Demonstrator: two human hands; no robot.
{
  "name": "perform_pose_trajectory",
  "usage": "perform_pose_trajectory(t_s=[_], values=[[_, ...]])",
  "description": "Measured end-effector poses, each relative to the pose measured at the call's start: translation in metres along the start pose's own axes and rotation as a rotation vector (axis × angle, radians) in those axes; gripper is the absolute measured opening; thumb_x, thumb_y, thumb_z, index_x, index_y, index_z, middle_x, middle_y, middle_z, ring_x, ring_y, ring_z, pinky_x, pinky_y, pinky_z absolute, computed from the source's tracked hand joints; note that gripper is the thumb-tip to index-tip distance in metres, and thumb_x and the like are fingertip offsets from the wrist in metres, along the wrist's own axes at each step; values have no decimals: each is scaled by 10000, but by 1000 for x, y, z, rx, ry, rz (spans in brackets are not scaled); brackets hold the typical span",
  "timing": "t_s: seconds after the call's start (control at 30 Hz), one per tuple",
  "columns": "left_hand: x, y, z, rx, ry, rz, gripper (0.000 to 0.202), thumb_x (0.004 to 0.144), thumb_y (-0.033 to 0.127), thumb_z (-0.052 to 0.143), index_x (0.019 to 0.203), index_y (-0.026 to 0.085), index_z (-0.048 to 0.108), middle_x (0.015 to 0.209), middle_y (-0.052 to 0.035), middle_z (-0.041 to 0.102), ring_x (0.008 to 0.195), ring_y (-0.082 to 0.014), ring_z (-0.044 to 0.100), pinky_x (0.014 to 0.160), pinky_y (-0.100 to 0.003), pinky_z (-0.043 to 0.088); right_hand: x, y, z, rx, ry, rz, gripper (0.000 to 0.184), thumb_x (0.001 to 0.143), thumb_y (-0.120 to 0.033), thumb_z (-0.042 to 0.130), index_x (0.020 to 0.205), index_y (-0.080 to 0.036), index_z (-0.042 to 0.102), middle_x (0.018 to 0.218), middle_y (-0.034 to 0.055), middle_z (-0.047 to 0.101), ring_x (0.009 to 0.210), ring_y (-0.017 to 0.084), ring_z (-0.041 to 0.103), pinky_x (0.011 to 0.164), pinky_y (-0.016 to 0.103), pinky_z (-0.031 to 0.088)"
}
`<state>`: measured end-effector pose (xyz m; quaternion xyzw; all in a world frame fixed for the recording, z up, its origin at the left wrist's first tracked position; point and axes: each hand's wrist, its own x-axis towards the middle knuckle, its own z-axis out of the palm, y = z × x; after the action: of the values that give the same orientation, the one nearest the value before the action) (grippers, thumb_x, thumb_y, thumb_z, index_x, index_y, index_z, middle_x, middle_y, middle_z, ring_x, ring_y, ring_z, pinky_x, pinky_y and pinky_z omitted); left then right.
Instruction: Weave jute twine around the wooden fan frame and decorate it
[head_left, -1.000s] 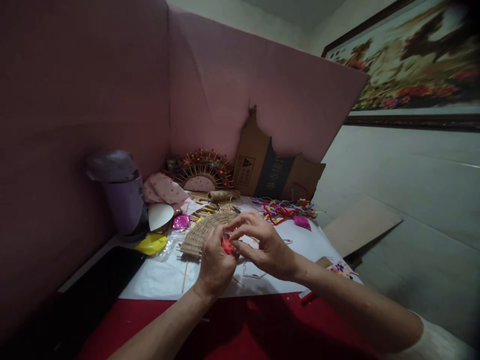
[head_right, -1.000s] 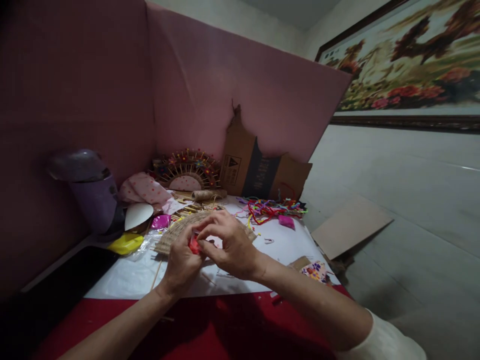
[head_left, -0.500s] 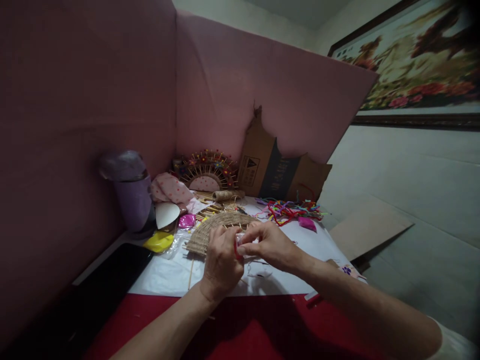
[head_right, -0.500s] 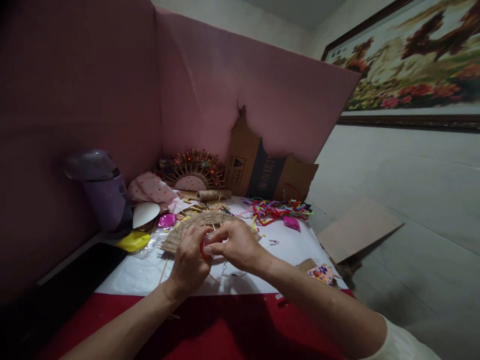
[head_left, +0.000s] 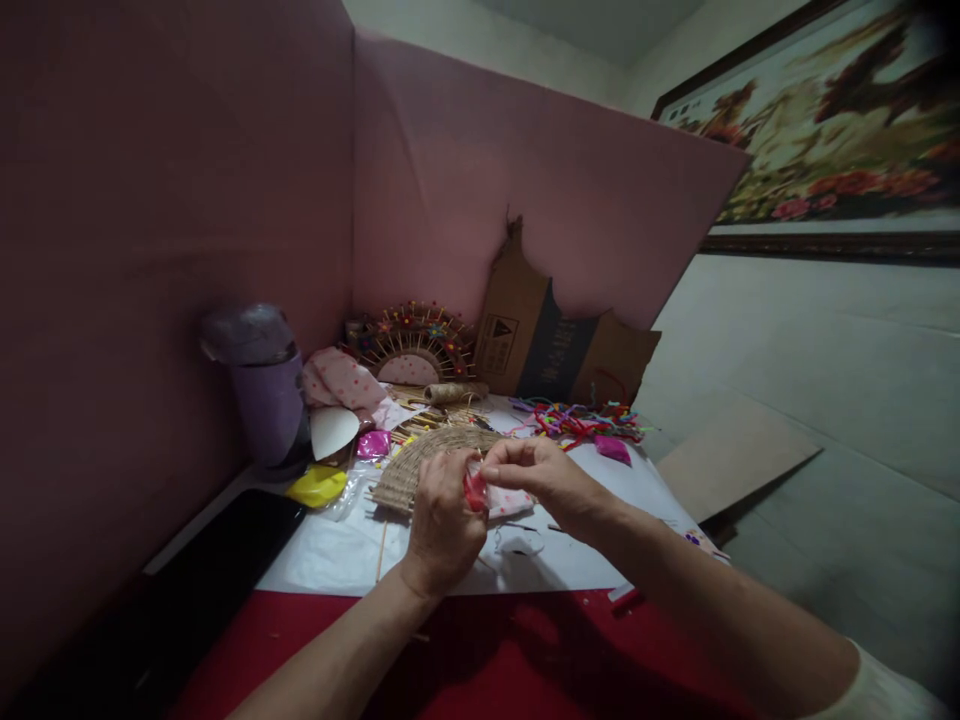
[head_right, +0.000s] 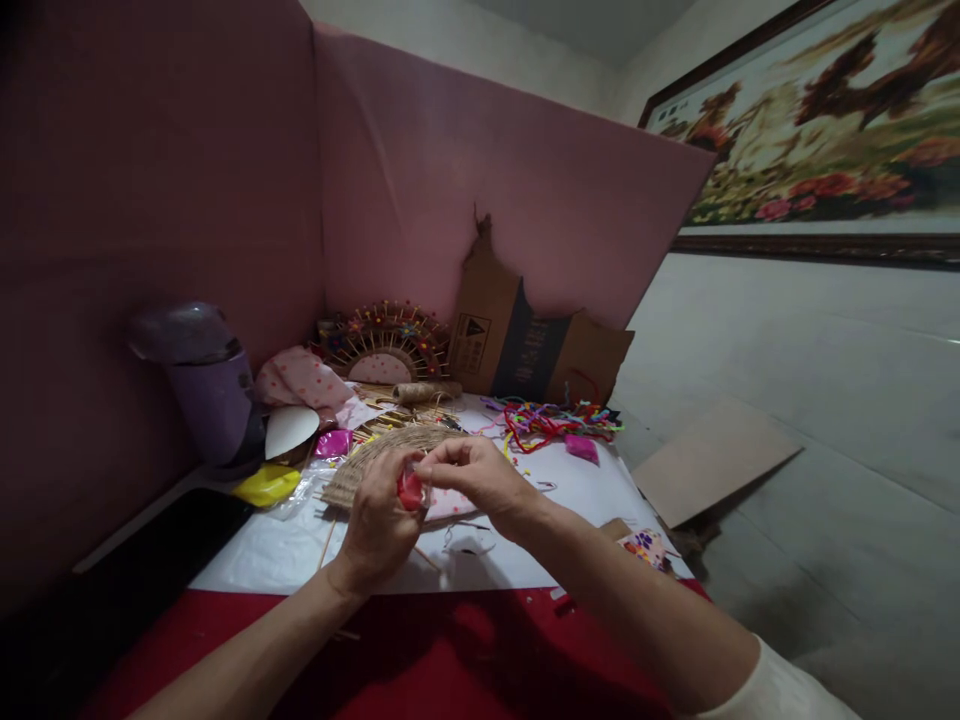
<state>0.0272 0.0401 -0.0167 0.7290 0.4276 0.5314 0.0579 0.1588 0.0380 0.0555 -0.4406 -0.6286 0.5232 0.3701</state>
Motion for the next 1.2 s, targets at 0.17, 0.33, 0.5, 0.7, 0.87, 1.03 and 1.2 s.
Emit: perform_pose_trajectory(t_s=[0.17,0.33,0.5,0.7,0.87,1.03,1.2], values=[[0,-2,0,-32,-26,-108,237,706,135,561,931,191,512,857,-59,576,818,-235,512,731,-377,416,3,0,-9,239,82,-22,253,659,-379,711,691,-137,646,645,-6,549,587,82,435,567,221,321],[0,-4,2,-56,-16,-93,227,713,141,560,928,197,512,856,-51,580,801,-225,525,724,-373,424,3,3,-11,186,108,-43,308,651,-432,712,673,-146,600,638,-17,521,577,83,415,556,223,314],[-1,-2,2,-66,-25,-125,218,729,134,548,935,194,515,859,-51,575,803,-218,524,731,-367,421,1,5,-11,119,123,-54,297,637,-381,731,632,-147,547,586,-30,522,523,74,412,514,220,305],[0,-1,1,-49,-40,-129,231,700,142,576,920,192,521,836,-48,571,785,-222,514,705,-359,412,-1,9,-14,130,75,-57,267,712,-387,671,778,-134,622,608,-1,603,512,74,477,475,202,322],[1,0,-1,-26,-47,-104,205,703,122,561,893,189,522,820,-47,572,775,-219,511,701,-355,411,-2,13,-16,121,61,-19,336,701,-456,668,702,-128,599,533,8,614,420,72,470,419,201,310],[1,1,-1,8,-42,-86,167,721,121,551,870,192,529,805,-44,581,765,-217,513,709,-361,408,-2,16,-17,204,49,-37,361,760,-477,604,725,-119,622,450,-44,506,389,44,390,417,191,279],[1,0,-1,16,-49,-79,166,723,138,560,879,191,536,804,-47,580,770,-221,515,706,-360,410,-4,16,-16,327,46,-34,314,638,-364,752,816,-137,628,702,24,653,569,88,538,565,234,409]])
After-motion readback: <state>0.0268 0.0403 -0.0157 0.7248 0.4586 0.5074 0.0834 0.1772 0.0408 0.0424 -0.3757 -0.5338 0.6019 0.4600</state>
